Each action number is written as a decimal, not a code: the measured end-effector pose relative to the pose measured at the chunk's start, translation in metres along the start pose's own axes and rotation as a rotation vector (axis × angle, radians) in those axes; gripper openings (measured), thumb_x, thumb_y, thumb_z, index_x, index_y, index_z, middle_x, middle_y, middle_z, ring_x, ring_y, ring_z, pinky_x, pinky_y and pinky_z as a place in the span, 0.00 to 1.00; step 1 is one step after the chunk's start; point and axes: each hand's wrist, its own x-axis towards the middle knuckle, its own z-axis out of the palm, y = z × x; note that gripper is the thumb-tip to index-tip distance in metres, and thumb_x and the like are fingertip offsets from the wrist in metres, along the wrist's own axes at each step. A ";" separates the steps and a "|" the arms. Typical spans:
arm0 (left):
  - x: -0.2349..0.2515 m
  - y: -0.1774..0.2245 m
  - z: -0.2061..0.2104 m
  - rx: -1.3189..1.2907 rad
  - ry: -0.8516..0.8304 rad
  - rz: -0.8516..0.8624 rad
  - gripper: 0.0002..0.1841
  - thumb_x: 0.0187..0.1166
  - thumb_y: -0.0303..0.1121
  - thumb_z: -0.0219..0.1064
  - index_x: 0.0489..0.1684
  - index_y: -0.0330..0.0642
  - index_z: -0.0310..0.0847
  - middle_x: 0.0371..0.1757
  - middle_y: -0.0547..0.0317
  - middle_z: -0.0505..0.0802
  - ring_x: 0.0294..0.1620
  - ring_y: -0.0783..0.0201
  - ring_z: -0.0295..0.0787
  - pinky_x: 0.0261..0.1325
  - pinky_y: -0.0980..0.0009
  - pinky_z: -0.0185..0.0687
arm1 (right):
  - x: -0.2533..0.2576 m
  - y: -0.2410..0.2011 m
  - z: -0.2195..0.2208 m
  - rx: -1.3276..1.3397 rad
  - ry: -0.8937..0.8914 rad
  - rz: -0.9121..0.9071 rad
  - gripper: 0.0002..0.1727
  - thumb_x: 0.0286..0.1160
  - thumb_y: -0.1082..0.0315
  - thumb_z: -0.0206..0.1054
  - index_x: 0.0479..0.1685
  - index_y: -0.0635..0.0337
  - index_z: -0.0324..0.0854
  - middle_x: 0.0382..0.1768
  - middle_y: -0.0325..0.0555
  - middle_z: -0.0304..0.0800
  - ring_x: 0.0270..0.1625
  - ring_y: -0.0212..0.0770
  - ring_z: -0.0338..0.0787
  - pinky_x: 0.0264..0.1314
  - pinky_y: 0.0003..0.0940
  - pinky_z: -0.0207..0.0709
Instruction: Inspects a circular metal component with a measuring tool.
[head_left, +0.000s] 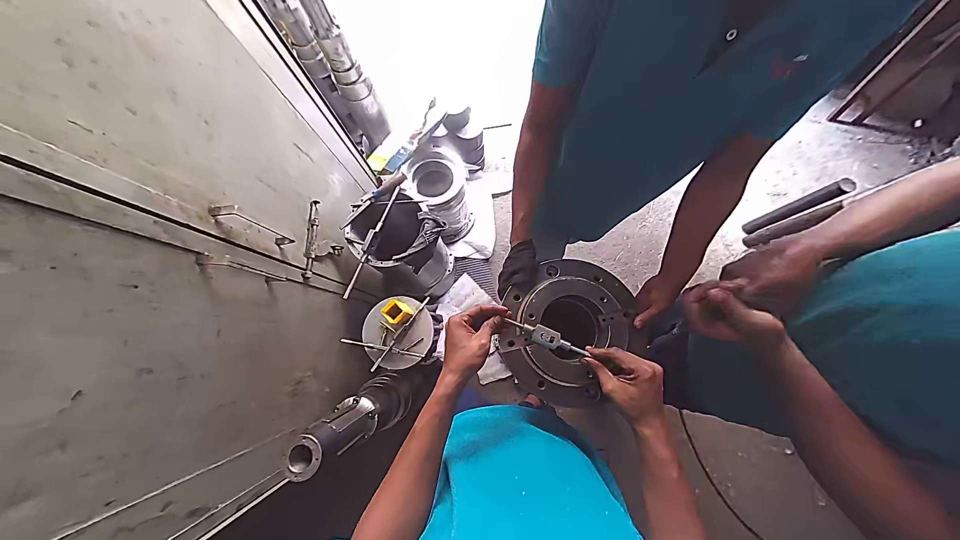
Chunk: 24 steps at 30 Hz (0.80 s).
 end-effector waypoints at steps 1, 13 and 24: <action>0.002 0.001 0.000 0.008 -0.009 -0.008 0.09 0.78 0.17 0.66 0.49 0.29 0.89 0.45 0.47 0.98 0.42 0.56 0.99 0.54 0.59 0.96 | 0.000 -0.001 -0.001 -0.002 0.000 0.000 0.11 0.71 0.63 0.75 0.44 0.59 0.96 0.42 0.42 0.99 0.46 0.27 0.96 0.54 0.23 0.88; 0.009 0.000 -0.002 0.042 -0.058 -0.062 0.09 0.79 0.18 0.65 0.50 0.31 0.90 0.47 0.48 0.98 0.43 0.56 0.98 0.52 0.58 0.97 | -0.008 -0.007 -0.002 -0.081 -0.029 0.026 0.13 0.73 0.60 0.73 0.46 0.58 0.95 0.41 0.43 0.99 0.44 0.30 0.96 0.52 0.25 0.88; 0.013 0.003 0.000 -0.064 -0.066 -0.126 0.09 0.79 0.15 0.64 0.51 0.27 0.88 0.47 0.45 0.97 0.44 0.56 0.98 0.53 0.59 0.96 | -0.011 -0.014 0.005 -0.008 -0.008 0.107 0.13 0.79 0.58 0.68 0.41 0.59 0.92 0.36 0.39 0.96 0.40 0.22 0.92 0.47 0.19 0.84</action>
